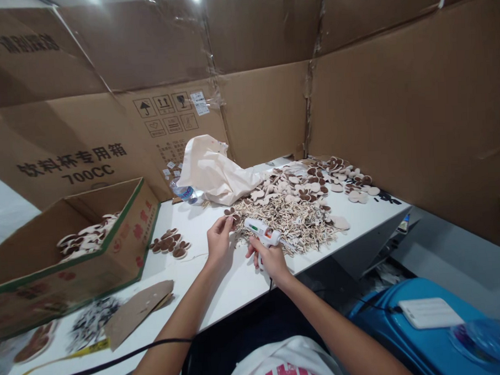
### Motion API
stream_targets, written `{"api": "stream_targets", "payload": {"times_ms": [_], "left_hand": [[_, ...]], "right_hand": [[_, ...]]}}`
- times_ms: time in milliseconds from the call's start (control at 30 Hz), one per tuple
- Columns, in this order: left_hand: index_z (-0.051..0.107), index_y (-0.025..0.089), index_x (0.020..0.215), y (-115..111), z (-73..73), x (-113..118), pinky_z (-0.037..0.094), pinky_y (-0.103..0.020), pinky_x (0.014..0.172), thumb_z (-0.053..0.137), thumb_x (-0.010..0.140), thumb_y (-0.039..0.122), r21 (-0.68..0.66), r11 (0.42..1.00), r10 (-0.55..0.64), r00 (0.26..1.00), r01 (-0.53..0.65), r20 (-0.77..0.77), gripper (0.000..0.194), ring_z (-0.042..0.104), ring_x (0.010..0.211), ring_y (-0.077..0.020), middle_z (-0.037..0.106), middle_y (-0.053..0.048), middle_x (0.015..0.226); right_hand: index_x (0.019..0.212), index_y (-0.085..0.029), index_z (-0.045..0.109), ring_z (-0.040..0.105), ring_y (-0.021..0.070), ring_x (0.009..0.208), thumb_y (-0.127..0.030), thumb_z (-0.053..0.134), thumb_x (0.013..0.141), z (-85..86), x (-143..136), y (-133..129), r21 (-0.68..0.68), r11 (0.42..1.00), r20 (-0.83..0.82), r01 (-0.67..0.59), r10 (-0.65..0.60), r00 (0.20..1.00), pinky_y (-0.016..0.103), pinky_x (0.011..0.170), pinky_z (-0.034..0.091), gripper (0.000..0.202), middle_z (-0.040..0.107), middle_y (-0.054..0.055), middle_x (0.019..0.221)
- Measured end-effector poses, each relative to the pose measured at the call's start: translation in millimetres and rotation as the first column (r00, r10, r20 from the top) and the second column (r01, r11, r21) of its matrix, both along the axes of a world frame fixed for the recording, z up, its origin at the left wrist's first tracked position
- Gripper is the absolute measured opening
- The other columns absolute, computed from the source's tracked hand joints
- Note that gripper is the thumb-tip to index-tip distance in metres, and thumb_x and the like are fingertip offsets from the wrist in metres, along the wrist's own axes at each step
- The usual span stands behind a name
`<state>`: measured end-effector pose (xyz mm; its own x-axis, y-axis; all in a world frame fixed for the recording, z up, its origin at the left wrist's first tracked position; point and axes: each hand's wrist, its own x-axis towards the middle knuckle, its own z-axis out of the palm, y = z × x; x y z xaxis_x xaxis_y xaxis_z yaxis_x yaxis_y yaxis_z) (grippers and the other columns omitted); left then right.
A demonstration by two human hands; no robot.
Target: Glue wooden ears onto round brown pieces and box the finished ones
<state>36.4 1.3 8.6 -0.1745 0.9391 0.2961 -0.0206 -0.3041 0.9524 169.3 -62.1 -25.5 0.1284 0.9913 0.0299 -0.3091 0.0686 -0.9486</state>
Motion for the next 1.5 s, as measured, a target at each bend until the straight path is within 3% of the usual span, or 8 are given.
{"api": "stream_targets", "payload": {"times_ms": [433, 667, 867, 1100, 1500], "left_hand": [[0.078, 0.019, 0.093, 2.9, -4.9, -1.7, 0.054, -0.031, 0.080, 0.077, 0.088, 0.046, -0.011, 1.000, -0.028, 0.999, 0.028, 0.019, 0.028, 0.066, 0.087, -0.0187, 0.076, -0.007, 0.096], [0.062, 0.029, 0.131, -2.9, -0.4, 1.7, 0.056, -0.030, 0.077, 0.074, 0.087, 0.033, -0.025, 1.000, 0.010, 0.999, -0.009, 0.050, 0.046, 0.068, 0.083, -0.0179, 0.073, -0.002, 0.092], [0.071, 0.024, 0.114, -2.2, 0.2, 3.9, 0.054, -0.029, 0.073, 0.068, 0.085, 0.027, -0.014, 0.999, -0.030, 1.000, 0.030, 0.001, 0.030, 0.066, 0.083, -0.0180, 0.071, -0.003, 0.091], [0.070, 0.025, 0.118, 3.1, -8.5, -5.6, 0.057, -0.028, 0.070, 0.075, 0.084, 0.032, 0.012, 0.999, -0.035, 0.999, 0.035, -0.040, 0.035, 0.070, 0.092, -0.0205, 0.071, -0.005, 0.102], [0.067, 0.021, 0.102, 8.7, -8.7, -10.1, 0.054, -0.025, 0.064, 0.084, 0.078, 0.042, 0.064, 0.994, 0.095, 0.994, -0.092, -0.048, 0.036, 0.066, 0.085, -0.0183, 0.071, -0.006, 0.100]], "right_hand": [[0.068, -0.018, 0.067, 0.052, 0.0099, 0.036, -0.055, 0.069, 0.086, -7.0, 0.2, 1.7, -0.018, 1.000, 0.030, -0.010, 0.011, 1.000, 0.022, 0.038, 0.038, 0.041, 0.070, 0.004, 0.060], [0.069, -0.019, 0.067, 0.052, 0.0099, 0.036, -0.055, 0.070, 0.085, -4.8, -0.4, 1.2, -0.029, 0.999, 0.013, 0.013, -0.012, 1.000, 0.022, 0.038, 0.039, 0.039, 0.071, 0.003, 0.060], [0.069, -0.019, 0.067, 0.052, 0.0102, 0.036, -0.055, 0.070, 0.084, -4.9, -1.0, 2.0, -0.032, 0.999, 0.007, 0.038, -0.037, 0.999, 0.022, 0.037, 0.039, 0.039, 0.070, 0.003, 0.060], [0.073, -0.019, 0.068, 0.051, 0.0100, 0.036, -0.055, 0.071, 0.084, -4.7, -0.8, 1.9, -0.019, 0.999, -0.014, 0.031, -0.031, 0.999, 0.022, 0.037, 0.038, 0.038, 0.070, 0.002, 0.061], [0.076, -0.019, 0.068, 0.051, 0.0101, 0.036, -0.055, 0.072, 0.084, -3.5, -1.2, 1.5, -0.005, 1.000, -0.042, 0.021, -0.021, 0.999, 0.023, 0.037, 0.039, 0.037, 0.070, 0.001, 0.061]]}}
